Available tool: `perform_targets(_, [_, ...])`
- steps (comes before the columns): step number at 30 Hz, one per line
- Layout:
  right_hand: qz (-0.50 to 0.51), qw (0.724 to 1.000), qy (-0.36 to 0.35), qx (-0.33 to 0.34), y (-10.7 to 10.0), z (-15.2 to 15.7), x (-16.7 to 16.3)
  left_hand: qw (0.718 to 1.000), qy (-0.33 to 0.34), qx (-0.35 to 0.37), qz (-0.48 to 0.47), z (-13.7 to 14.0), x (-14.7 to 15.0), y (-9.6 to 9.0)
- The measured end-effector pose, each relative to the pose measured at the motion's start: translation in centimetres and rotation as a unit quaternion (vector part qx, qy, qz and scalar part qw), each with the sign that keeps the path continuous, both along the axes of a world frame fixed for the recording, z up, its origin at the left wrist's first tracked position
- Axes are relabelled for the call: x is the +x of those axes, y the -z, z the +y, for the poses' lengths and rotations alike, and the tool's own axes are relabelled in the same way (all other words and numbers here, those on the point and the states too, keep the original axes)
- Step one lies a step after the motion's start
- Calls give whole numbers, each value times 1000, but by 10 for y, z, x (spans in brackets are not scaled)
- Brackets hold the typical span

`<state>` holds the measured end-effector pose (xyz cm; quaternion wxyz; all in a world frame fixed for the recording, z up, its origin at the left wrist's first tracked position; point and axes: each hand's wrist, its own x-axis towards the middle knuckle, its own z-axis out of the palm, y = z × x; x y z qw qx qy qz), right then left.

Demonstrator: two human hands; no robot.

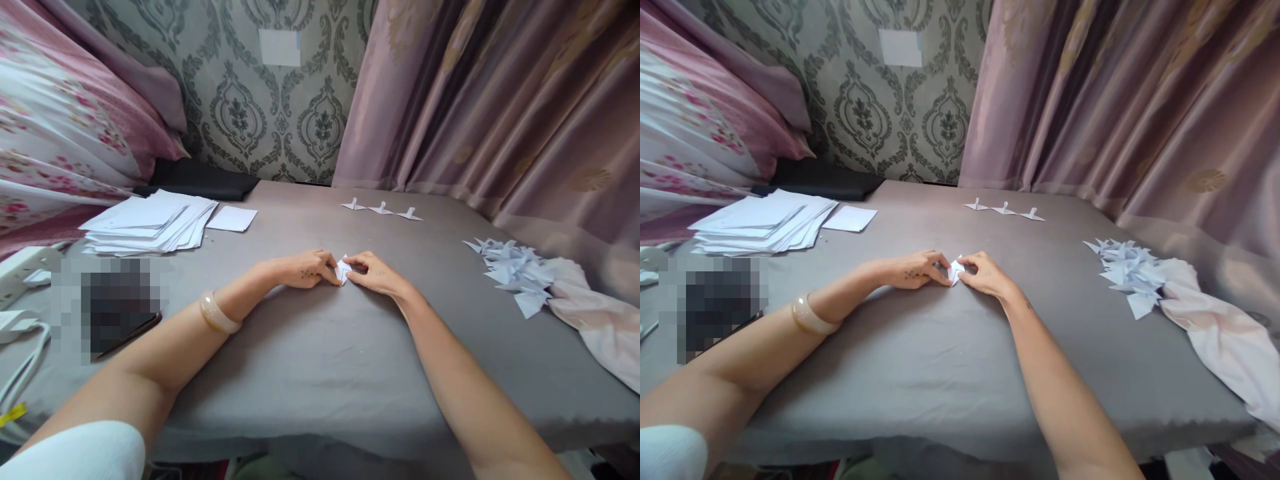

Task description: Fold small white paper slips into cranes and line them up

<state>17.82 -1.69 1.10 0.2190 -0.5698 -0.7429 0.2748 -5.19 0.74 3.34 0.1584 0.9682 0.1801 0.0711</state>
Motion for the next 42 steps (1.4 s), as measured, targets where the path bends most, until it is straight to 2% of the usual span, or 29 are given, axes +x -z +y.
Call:
perform_targets(14, [-95, 995, 19, -19, -13, -13, -10, 998, 5, -64, -4, 2, -5, -4])
perform_targets(19, [-85, 996, 9, -28, -15, -15, -8, 989, 19, -139, -47, 4, -5, -9])
perform_targets(21, [-44, 999, -5, -27, -13, -14, -4, 981, -27, -173, -84, 4, -2, -8])
perform_targets(23, [25, 999, 2, -26, -12, -13, -1, 971, -101, -186, -114, 4, 2, -4])
perform_targets(26, [114, 990, 77, -19, -12, -11, 0, 957, -170, -180, -148, 3, 7, 3])
perform_targets(28, [119, 985, 124, -9, -13, -11, -1, 950, -196, -169, -173, 3, 10, 7])
perform_targets(32, [77, 988, 134, 9, -15, -14, -6, 936, -228, -158, -217, 4, 12, 14])
perform_targets(36, [65, 989, 129, 27, -11, -16, -11, 917, -240, -203, -246, 4, 15, 21])
perform_targets(40, [90, 988, 121, 39, -2, -13, -16, 897, -250, -257, -257, 2, 21, 24])
perform_targets(42, [134, 983, 123, 41, -1, -11, -18, 881, -267, -274, -278, 0, 23, 22])
